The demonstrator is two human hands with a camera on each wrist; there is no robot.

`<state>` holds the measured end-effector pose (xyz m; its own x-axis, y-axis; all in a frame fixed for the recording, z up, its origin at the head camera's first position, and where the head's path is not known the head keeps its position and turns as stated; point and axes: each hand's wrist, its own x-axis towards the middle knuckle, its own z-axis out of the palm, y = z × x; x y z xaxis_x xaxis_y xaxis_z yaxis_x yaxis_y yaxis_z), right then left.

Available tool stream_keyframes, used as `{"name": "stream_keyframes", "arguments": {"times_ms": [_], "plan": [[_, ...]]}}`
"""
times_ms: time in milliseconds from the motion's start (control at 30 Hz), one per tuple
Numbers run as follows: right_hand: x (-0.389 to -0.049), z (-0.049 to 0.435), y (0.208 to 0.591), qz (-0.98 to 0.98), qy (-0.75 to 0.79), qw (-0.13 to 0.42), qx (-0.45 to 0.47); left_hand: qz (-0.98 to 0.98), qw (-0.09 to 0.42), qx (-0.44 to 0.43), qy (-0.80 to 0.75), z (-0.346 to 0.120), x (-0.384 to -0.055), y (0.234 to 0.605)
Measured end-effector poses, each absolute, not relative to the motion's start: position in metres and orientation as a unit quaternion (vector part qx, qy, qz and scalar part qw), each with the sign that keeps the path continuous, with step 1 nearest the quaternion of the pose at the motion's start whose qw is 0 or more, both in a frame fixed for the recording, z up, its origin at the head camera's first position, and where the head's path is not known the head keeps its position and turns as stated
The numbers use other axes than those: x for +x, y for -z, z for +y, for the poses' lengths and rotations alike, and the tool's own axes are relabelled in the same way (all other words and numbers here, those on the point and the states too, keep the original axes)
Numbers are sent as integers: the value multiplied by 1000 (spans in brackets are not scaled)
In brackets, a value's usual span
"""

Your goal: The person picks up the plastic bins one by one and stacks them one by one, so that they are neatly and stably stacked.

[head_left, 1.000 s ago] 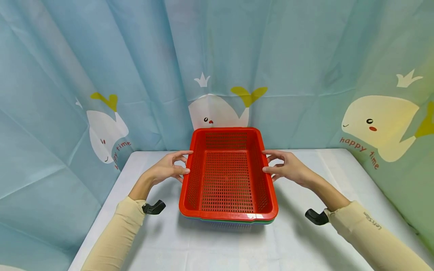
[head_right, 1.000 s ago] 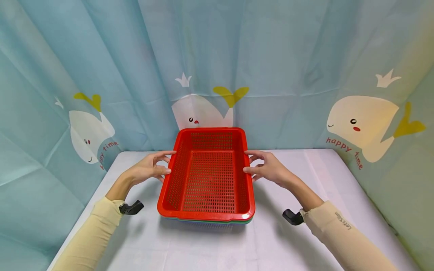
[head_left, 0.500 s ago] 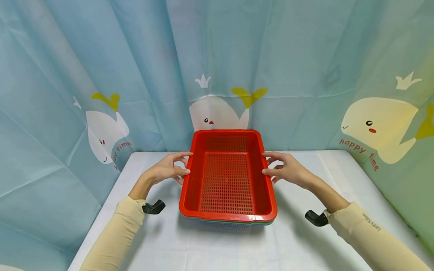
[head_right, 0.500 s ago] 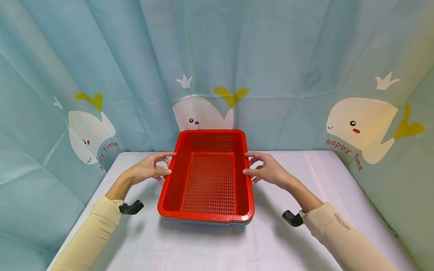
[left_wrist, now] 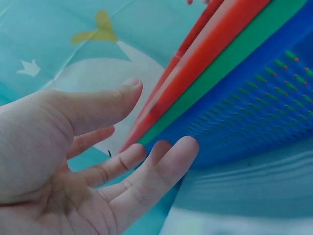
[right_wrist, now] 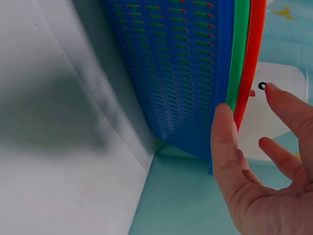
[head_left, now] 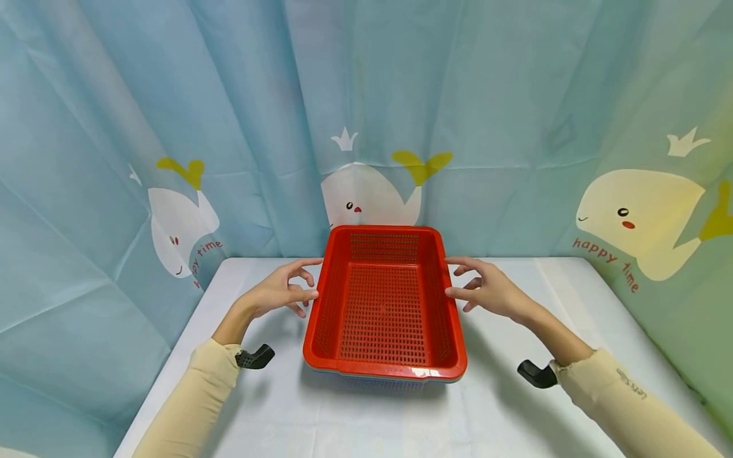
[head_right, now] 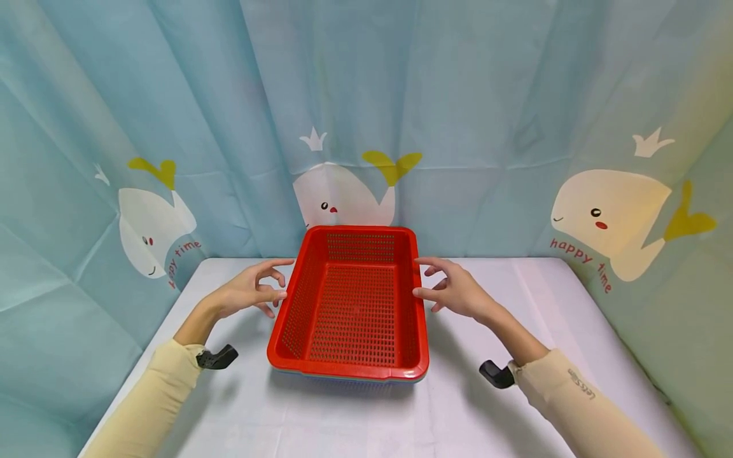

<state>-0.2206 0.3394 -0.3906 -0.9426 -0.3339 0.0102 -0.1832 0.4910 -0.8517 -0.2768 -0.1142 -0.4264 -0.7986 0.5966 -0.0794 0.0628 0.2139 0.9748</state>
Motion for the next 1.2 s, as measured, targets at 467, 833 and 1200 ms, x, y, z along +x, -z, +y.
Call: {"name": "stream_keyframes", "arguments": {"times_ms": [467, 833, 1200], "plan": [[-222, 343, 392, 870, 462, 63, -161, 752, 220, 224, -579, -115, -277, 427], [-222, 348, 382, 906, 378, -5, -189, 825, 125, 240, -496, -131, -278, 423], [-222, 355, 377, 907, 359, -40, -217, 846, 47, 233, -478, -150, -277, 435]]}}
